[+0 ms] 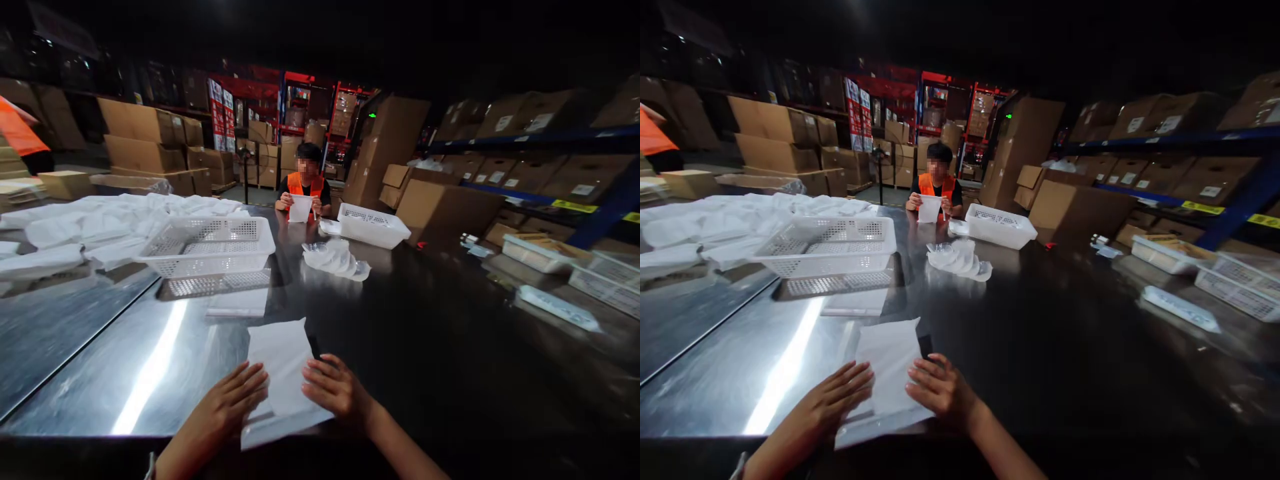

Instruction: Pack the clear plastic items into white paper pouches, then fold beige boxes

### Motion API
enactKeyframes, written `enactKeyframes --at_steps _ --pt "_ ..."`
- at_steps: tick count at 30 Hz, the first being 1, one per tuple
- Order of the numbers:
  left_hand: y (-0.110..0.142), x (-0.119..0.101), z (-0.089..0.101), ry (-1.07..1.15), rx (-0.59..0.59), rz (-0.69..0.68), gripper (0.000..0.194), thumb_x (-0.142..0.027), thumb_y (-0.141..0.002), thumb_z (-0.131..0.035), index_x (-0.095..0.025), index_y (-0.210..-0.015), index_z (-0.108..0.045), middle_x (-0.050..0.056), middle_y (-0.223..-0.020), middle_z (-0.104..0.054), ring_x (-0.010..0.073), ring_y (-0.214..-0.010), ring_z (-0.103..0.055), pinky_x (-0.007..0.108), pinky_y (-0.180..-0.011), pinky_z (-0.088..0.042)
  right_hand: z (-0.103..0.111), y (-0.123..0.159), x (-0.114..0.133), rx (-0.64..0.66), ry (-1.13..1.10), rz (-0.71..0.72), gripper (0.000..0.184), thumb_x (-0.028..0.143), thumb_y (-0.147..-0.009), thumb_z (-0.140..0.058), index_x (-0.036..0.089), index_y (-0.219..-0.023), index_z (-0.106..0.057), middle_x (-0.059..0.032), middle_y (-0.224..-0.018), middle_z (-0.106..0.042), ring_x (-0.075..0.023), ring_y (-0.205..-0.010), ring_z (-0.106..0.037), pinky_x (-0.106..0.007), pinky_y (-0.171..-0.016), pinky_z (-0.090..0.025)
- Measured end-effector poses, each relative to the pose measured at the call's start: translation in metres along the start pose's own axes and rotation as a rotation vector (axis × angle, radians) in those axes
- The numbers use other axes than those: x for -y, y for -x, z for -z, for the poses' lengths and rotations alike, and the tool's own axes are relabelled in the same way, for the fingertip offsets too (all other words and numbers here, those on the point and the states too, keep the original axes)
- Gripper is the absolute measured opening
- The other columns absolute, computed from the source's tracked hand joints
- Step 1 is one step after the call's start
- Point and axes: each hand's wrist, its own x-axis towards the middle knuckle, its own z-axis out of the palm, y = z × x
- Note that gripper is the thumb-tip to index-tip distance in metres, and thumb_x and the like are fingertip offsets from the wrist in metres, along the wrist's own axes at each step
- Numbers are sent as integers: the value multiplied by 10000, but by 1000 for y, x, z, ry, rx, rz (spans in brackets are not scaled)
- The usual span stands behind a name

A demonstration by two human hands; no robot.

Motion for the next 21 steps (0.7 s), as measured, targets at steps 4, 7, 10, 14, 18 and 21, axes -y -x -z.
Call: enactKeyframes --at_steps 4,7,10,14,18,21 --pt "4 -6 7 22 0 42 445 -54 -918 -468 -222 -1283 -659 29 -1371 -658 178 -1327 -568 319 -1124 -453 2 0 1 -51 -227 -68 379 384 -1057 -381 141 -1312 -522 -98 -1073 -767 -172 -1231 -626 -345 -1068 -469" --pt "7 -10 5 65 -34 127 472 -28 -872 -490 -235 -1252 -678 30 -1352 -672 171 -1317 -578 301 -1098 -481 3 0 3 -78 -234 -91 437 424 -1062 -328 146 -1368 -468 -125 -1144 -743 -168 -1270 -595 -357 -1065 -470" --pt "10 -11 1 104 -45 185 572 24 -805 -473 -254 -1263 -675 23 -1356 -671 154 -1319 -575 282 -1096 -482 4 -3 3 -9 -105 -18 269 228 -1007 -452 185 -1231 -594 -87 -1164 -745 -184 -1319 -554 -399 -1118 -421" --pt "8 -12 4 86 -20 143 550 -1 -847 -477 -269 -1292 -659 11 -1369 -659 181 -1326 -565 329 -1113 -466 4 -4 6 -60 -79 -25 156 132 -950 -537 201 -991 -671 -31 -1097 -768 -172 -1298 -567 -364 -1144 -377" --pt "7 -13 9 124 2 75 518 -16 -886 -462 -254 -1310 -642 22 -1388 -643 179 -1347 -540 334 -1162 -405 8 1 12 37 -164 -41 181 207 -949 -512 190 -1044 -664 -67 -1133 -754 -212 -1335 -535 -395 -1123 -392" --pt "16 -13 2 216 -6 106 572 -26 -882 -451 -276 -1377 -591 26 -1417 -620 179 -1388 -496 351 -1200 -364 14 4 19 38 -193 -108 216 179 -927 -519 198 -1094 -655 -82 -1154 -744 -229 -1277 -579 -412 -1079 -424"
